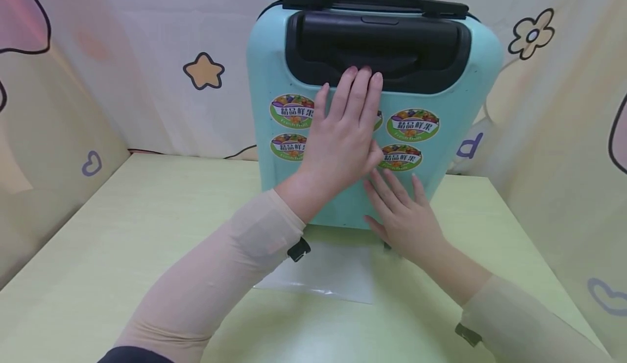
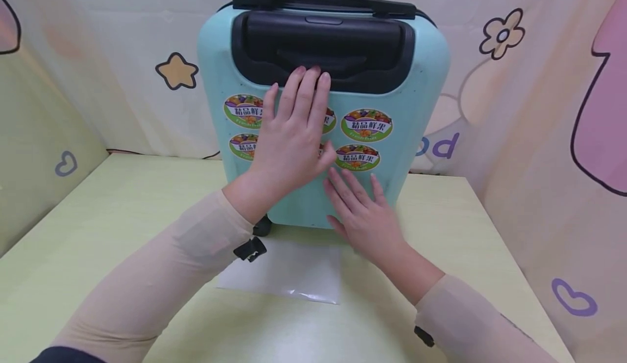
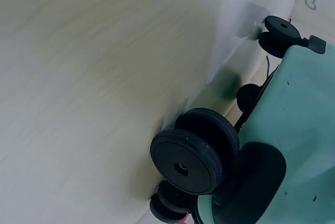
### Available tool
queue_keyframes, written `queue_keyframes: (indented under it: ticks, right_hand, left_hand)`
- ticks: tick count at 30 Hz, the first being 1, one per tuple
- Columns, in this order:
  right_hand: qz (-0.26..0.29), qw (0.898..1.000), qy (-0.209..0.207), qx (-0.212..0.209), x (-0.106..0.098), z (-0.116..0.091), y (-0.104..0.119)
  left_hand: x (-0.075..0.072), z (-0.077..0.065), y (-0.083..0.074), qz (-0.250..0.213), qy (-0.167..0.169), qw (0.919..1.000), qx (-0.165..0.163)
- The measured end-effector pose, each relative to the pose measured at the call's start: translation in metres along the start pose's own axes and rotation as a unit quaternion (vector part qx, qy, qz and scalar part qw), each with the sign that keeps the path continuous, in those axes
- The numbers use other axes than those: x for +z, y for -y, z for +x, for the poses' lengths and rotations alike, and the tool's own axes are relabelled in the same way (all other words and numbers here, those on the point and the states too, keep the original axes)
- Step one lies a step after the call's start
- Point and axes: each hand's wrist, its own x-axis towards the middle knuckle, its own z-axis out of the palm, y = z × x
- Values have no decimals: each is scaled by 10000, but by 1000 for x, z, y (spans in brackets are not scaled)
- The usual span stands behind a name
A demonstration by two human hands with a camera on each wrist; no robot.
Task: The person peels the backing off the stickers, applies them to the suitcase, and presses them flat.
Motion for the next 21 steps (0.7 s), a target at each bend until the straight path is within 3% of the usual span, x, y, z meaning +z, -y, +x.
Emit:
queue_keyframes:
  ticks: [8,21]
  right_hand:
    - [-62,9989,377,258,2,0,-7]
    - [-390,9990,193,104,6,-4,-14]
  left_hand:
    - [-1,0,1,-11,49,10000,17]
    - [0,0,2,-41,-22,10000,21]
